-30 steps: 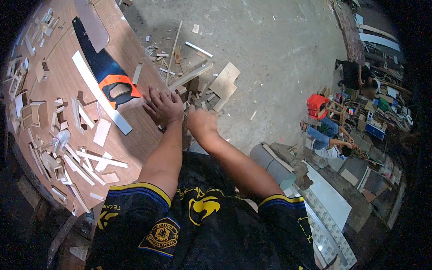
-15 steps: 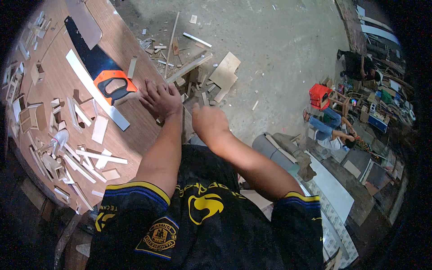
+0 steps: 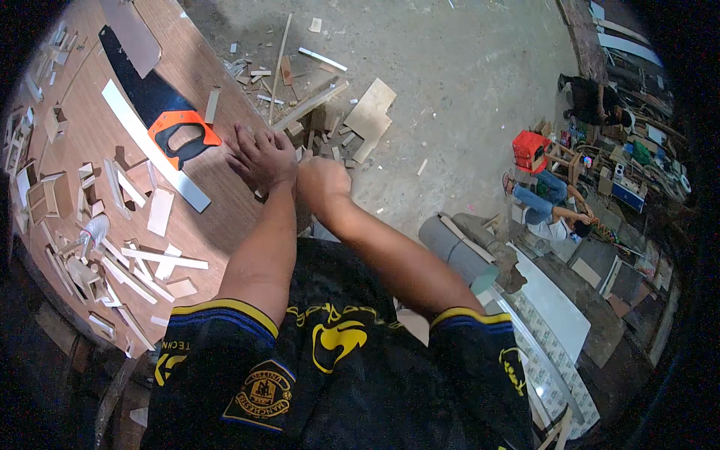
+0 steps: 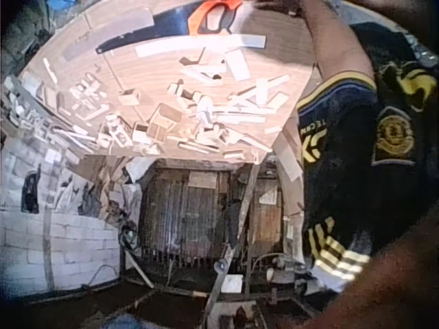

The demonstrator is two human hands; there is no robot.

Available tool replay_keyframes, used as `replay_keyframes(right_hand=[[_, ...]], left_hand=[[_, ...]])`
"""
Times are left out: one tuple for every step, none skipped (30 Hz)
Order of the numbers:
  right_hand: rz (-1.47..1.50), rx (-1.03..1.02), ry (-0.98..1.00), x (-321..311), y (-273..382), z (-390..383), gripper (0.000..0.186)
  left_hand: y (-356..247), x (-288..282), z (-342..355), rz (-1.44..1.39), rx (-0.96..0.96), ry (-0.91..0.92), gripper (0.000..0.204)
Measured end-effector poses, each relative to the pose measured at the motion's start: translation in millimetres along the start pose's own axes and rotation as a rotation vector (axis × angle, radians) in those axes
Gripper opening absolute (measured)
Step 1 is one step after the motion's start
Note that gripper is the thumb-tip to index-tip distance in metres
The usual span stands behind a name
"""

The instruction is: Filing and sanding small wooden pieces to fit together for a project.

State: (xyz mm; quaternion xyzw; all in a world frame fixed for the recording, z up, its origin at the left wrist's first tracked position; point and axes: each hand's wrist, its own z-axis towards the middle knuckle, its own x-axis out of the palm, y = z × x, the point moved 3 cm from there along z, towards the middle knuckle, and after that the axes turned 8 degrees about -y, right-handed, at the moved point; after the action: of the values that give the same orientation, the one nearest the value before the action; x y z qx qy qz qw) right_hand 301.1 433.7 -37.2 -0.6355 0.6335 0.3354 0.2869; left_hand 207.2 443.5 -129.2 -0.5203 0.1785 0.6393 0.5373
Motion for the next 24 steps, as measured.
replay_keyframes(right_hand=[[-0.002,-0.005,-0.004,-3.6,-2.7,2.7,0.024],[0.001,-0.028,-0.008,-10.0,-8.0,-3.2,0.025],[0.005,-0.051,-0.013,-16.1,-10.5,-8.8,0.025],[0.001,-0.048,-0.022,-27.4,-12.2,-10.5,0.025],[-0.035,-0.053,0.001,-35.6,-11.0,-22.2,0.026],[-0.070,-0.058,0.024,-38.3,-10.6,-30.2,0.027],[-0.075,-0.050,0.017,-32.2,-12.5,-24.2,0.027],[-0.054,0.035,-0.041,-22.0,-11.3,-12.5,0.024],[-0.032,0.120,-0.099,-14.0,-15.1,-5.4,0.021],[-0.031,0.121,-0.102,-16.1,-14.8,-3.4,0.021],[-0.035,0.037,-0.073,-20.3,-11.3,-11.6,0.021],[-0.037,-0.048,-0.043,-24.8,-7.2,-20.0,0.021],[-0.041,-0.053,-0.051,-37.8,-7.7,-19.0,0.021],[-0.058,-0.047,-0.025,-46.1,-7.0,-26.0,0.021],[-0.074,-0.043,0.002,-48.2,-6.5,-29.9,0.021],[-0.075,-0.042,0.002,-38.5,-5.8,-24.9,0.021],[-0.046,0.011,-0.024,-24.3,-3.2,-16.1,0.021],[-0.017,0.063,-0.050,-12.9,-5.5,-8.2,0.021],[-0.016,0.062,-0.043,-13.1,-4.9,-3.2,0.021],[-0.031,0.024,-0.031,-13.7,-4.6,1.8,0.022],[-0.047,-0.013,-0.018,-13.7,-4.5,3.3,0.022],[-0.045,-0.019,-0.012,-26.8,-0.9,-2.1,0.022],[-0.096,-0.063,0.025,-51.6,2.4,-11.6,0.022],[-0.146,-0.103,0.070,-62.8,3.5,-21.8,0.022]], left_hand=[[-0.2,2.9,0.9,0.017,-0.012,-0.002,0.018],[2.8,1.5,-4.0,0.034,-0.015,0.015,0.019],[7.4,-0.3,-8.2,0.035,-0.011,0.029,0.019],[5.3,2.8,-5.0,0.023,-0.014,0.032,0.019],[6.8,-0.6,-8.0,0.019,-0.021,0.046,0.019],[9.6,-3.5,-10.7,0.020,-0.025,0.051,0.019],[6.7,-2.2,-7.0,0.015,-0.011,0.043,0.019],[4.6,-1.4,-3.3,0.014,0.003,0.034,0.019],[0.6,0.5,-0.7,0.008,0.004,0.029,0.019],[1.6,6.5,-0.7,0.030,0.003,0.012,0.019],[5.5,3.2,-7.3,0.055,0.006,0.009,0.018],[10.9,-0.7,-14.5,0.057,0.012,0.022,0.018],[9.1,2.1,-9.6,0.043,-0.003,-0.006,0.018],[9.7,-0.8,-9.1,0.033,-0.014,-0.021,0.017],[8.3,-0.5,-6.0,0.017,0.008,-0.040,0.016],[5.3,-0.1,-2.6,0.016,0.008,-0.040,0.016],[2.8,-1.1,-1.7,0.013,0.015,-0.034,0.016],[0.7,-2.9,-1.5,0.010,0.023,-0.027,0.017],[2.2,-4.4,-3.7,0.009,0.019,-0.020,0.017],[3.1,-5.2,-5.3,0.013,0.019,-0.014,0.017],[3.8,-5.0,-6.3,0.015,0.015,-0.009,0.017],[7.9,-1.4,-5.5,0.023,0.008,-0.006,0.018],[8.2,3.7,-1.0,0.028,0.000,-0.009,0.018],[7.2,2.7,-0.8,0.030,0.008,-0.007,0.018]])
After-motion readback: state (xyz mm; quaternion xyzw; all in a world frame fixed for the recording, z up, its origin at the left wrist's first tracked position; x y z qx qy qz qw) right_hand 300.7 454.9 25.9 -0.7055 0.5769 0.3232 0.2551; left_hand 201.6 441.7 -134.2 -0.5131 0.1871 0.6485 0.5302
